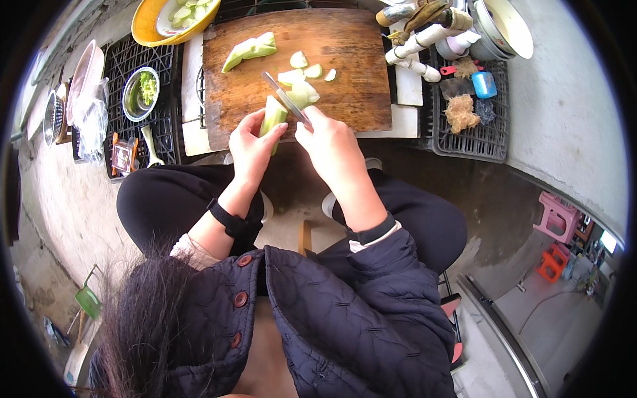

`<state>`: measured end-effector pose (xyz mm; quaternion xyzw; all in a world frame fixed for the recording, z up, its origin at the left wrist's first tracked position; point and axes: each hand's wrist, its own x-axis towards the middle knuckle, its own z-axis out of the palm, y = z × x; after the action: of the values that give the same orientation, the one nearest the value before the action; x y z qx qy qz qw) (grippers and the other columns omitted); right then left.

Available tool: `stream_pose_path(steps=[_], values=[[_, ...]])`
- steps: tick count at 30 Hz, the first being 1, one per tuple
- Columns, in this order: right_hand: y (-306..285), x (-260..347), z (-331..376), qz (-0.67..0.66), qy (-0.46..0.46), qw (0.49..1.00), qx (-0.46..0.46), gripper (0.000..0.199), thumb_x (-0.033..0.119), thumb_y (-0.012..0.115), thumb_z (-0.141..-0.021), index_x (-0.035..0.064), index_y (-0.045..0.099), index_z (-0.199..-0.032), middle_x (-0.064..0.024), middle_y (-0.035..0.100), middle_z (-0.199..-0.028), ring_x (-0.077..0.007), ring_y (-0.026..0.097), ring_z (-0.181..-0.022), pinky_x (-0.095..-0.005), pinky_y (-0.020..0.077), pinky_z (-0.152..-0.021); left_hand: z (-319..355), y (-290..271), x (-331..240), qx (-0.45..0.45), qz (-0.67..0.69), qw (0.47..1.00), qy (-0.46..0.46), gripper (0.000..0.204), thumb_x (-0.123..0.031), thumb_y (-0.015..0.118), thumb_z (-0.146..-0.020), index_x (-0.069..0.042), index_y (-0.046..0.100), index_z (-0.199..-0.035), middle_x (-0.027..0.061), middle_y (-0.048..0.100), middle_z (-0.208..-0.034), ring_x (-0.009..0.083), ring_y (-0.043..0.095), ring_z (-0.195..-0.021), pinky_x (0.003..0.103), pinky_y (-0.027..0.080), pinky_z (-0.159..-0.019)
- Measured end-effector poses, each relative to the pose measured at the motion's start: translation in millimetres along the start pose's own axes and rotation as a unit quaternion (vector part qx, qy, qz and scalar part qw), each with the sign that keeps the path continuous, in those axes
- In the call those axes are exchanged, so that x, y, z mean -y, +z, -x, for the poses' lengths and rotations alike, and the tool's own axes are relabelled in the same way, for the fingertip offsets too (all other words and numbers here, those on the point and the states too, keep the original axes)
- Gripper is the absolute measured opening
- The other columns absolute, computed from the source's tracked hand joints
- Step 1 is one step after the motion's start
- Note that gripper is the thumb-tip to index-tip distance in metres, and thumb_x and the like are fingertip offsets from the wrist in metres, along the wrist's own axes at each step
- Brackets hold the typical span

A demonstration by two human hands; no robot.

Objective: The person sits at a low outdoor workstation and uses a cleaver to chop green vegetables on a wooden cutting board. They transfer chopped pieces into a small metal bowl and then into a white bowl, continuing to slice additional pieces throughout the clip.

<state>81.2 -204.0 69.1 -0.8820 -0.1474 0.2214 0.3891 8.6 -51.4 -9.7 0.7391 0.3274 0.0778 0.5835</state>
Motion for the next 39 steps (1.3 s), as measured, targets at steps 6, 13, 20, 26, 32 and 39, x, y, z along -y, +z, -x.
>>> stream_pose_path(steps=[6, 13, 20, 26, 32, 39], values=[[-11, 10, 2, 0.013, 0.006, 0.999, 0.035, 0.022, 0.019, 0.065, -0.097, 0.0016, 0.062, -0.112, -0.0232, 0.065, -0.083, -0.0417, 0.067, -0.078, -0.0442, 0.052, -0.072, -1, 1, 1, 0.007, 0.029, 0.999, -0.021, 0.049, -0.019, 0.089, -0.078, 0.002, 0.072, -0.119, 0.012, 0.076, -0.093, 0.0162, 0.07, -0.083, 0.031, 0.056, -0.082], [-6, 7, 0, 0.033, -0.003, 0.998, 0.047, 0.021, 0.021, 0.064, -0.097, 0.0023, 0.061, -0.107, -0.0232, 0.066, -0.084, -0.0435, 0.067, -0.082, -0.0469, 0.0524, -0.074, -4, 1, 8, 0.015, 0.028, 0.999, -0.02, 0.048, -0.018, 0.088, -0.078, 0.003, 0.073, -0.118, 0.0119, 0.076, -0.091, 0.0162, 0.07, -0.081, 0.031, 0.056, -0.081], [11, -1, -6, 0.025, 0.006, 1.0, 0.013, 0.024, 0.02, 0.064, -0.097, 0.002, 0.062, -0.113, -0.0239, 0.069, -0.088, -0.0431, 0.069, -0.086, -0.0464, 0.0538, -0.077, -2, 1, 8, 0.003, 0.047, 0.999, -0.01, 0.048, -0.018, 0.089, -0.078, 0.004, 0.072, -0.116, 0.0121, 0.076, -0.096, 0.0175, 0.071, -0.083, 0.032, 0.057, -0.082], [-11, 9, 2, -0.003, 0.004, 1.0, 0.026, 0.023, 0.02, 0.065, -0.097, 0.0018, 0.062, -0.111, -0.0222, 0.065, -0.083, -0.0415, 0.066, -0.078, -0.0434, 0.052, -0.073, -1, -1, 2, 0.002, 0.04, 0.999, -0.003, 0.046, -0.016, 0.09, -0.077, 0.002, 0.07, -0.114, 0.0115, 0.075, -0.103, 0.0176, 0.07, -0.086, 0.032, 0.057, -0.083], [-18, 16, 1, 0.036, 0.008, 0.998, 0.05, 0.022, 0.021, 0.064, -0.097, 0.0016, 0.061, -0.108, -0.0227, 0.065, -0.082, -0.043, 0.066, -0.079, -0.0451, 0.0516, -0.072, -2, 0, 5, 0.006, 0.043, 0.999, -0.011, 0.045, -0.016, 0.09, -0.077, 0.002, 0.071, -0.114, 0.0112, 0.076, -0.102, 0.0173, 0.07, -0.085, 0.032, 0.057, -0.083], [10, 5, -3, 0.088, -0.02, 0.995, 0.03, 0.021, 0.021, 0.062, -0.096, 0.0031, 0.062, -0.107, -0.0238, 0.07, -0.087, -0.0444, 0.069, -0.086, -0.0511, 0.054, -0.076, -3, -1, 7, 0.004, 0.037, 0.999, -0.015, 0.044, -0.017, 0.089, -0.078, 0.002, 0.071, -0.114, 0.0119, 0.076, -0.1, 0.0182, 0.071, -0.085, 0.032, 0.057, -0.083]])
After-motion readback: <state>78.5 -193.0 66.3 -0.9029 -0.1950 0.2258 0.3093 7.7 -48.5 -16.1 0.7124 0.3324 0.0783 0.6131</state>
